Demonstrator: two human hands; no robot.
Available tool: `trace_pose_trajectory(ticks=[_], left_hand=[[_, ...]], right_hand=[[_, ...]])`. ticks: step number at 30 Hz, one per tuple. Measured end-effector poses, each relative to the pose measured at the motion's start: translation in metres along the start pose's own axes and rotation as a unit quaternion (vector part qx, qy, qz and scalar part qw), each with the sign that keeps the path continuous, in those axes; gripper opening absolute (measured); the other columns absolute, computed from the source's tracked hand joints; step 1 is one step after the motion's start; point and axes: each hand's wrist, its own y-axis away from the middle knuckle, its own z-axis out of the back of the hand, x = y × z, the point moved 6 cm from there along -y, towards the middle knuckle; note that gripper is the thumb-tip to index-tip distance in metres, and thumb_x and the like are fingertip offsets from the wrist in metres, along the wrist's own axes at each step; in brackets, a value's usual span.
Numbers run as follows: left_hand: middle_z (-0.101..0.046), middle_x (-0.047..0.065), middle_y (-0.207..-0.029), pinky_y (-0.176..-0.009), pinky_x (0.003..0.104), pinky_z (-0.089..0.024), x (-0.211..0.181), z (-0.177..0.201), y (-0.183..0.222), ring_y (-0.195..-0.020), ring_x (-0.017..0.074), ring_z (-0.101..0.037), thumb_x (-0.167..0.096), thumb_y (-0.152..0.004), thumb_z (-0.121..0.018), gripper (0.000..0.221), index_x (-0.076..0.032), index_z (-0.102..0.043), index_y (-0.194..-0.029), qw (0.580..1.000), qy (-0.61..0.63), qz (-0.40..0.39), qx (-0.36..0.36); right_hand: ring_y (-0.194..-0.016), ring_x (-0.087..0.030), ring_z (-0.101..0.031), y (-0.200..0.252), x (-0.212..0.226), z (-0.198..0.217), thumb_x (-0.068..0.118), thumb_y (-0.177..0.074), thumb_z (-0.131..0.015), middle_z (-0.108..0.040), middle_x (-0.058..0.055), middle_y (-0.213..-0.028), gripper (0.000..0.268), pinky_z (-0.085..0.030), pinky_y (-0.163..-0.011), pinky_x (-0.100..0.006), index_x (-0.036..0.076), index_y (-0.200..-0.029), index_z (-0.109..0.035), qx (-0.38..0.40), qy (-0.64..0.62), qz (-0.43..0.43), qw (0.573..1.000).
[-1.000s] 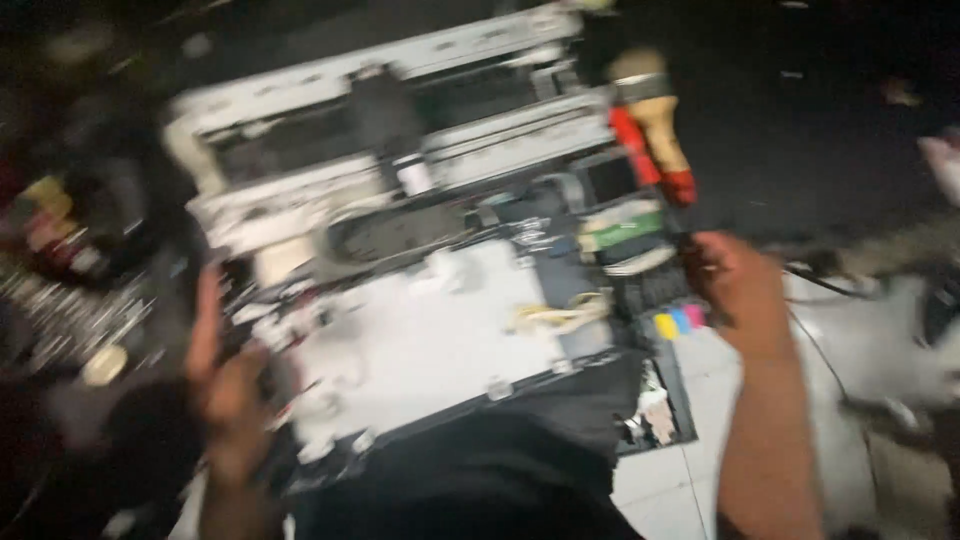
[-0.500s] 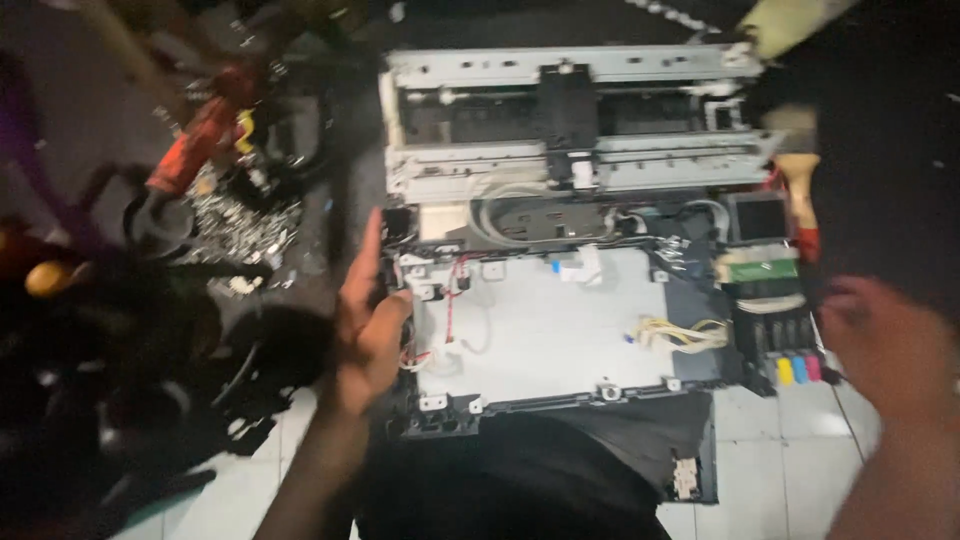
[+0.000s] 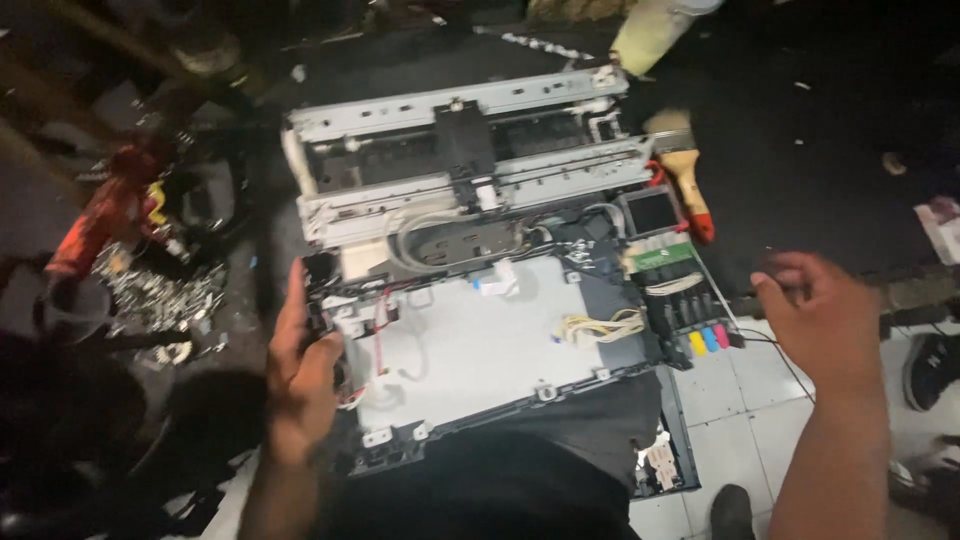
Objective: Disassembling a printer by carefully disconnecting internal ribbon cables and wiring harnesses using tweezers.
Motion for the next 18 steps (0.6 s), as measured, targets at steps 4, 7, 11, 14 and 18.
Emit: trace_pose_trajectory(ticks=[4,7,11,14,18], left_hand=[[-0.038,0.015,-0.164,-0.119,0.035,-0.030,0.001,-0.005,0.003,-0.150,0.0275,-0.038,-0.002,-0.077,-0.045,0.087,-0.012,-0.026,-0.161,0.993,-0.007,0.112,-0.042],[-0.037,0.017,-0.164,-0.117,0.039,-0.032,-0.011,-0.007,0.026,-0.147,0.0296,-0.039,-0.004,-0.077,-0.046,0.088,-0.013,-0.025,-0.162,0.989,-0.077,0.113,-0.055],[-0.028,0.018,-0.168,-0.127,0.037,-0.010,-0.029,-0.008,0.047,-0.158,0.0243,-0.020,-0.006,-0.085,-0.047,0.075,0.002,-0.028,-0.158,0.995,-0.084,0.017,-0.054],[-0.016,0.029,-0.168,-0.129,0.045,-0.014,-0.030,-0.007,0.048,-0.158,0.0380,-0.015,-0.002,-0.092,-0.038,0.071,0.011,-0.013,-0.157,0.996,0.030,-0.070,-0.055],[-0.029,0.018,-0.169,-0.130,0.037,-0.018,-0.020,0.032,0.003,-0.158,0.0341,-0.030,-0.008,-0.095,-0.058,0.073,-0.006,-0.027,-0.161,0.965,-0.173,-0.158,-0.115]], right_hand=[[-0.083,-0.021,-0.066,0.013,0.017,0.029,0.021,-0.098,-0.068,-0.076,-0.005,-0.096,0.022,-0.048,-0.073,-0.037,0.012,-0.116,-0.078,0.010,-0.072,0.017,0.997],[-0.067,-0.017,-0.061,0.013,0.028,0.036,0.021,-0.101,-0.060,-0.075,-0.001,-0.090,0.024,-0.044,-0.064,-0.034,0.015,-0.117,-0.078,0.030,-0.088,0.061,0.994],[-0.069,-0.016,-0.068,0.005,0.069,0.058,0.011,-0.109,-0.046,-0.072,-0.003,-0.085,0.030,-0.049,-0.063,-0.030,0.012,-0.121,-0.074,0.053,-0.137,0.145,0.978],[-0.085,-0.022,-0.066,-0.027,0.097,0.048,0.014,-0.109,-0.050,-0.074,-0.007,-0.100,0.029,-0.046,-0.073,-0.039,0.008,-0.122,-0.075,-0.005,-0.088,0.303,0.949],[-0.088,-0.027,-0.068,-0.059,0.158,0.026,0.011,-0.100,-0.070,-0.074,-0.014,-0.113,0.026,-0.049,-0.079,-0.037,0.005,-0.124,-0.078,-0.046,-0.075,0.347,0.934]])
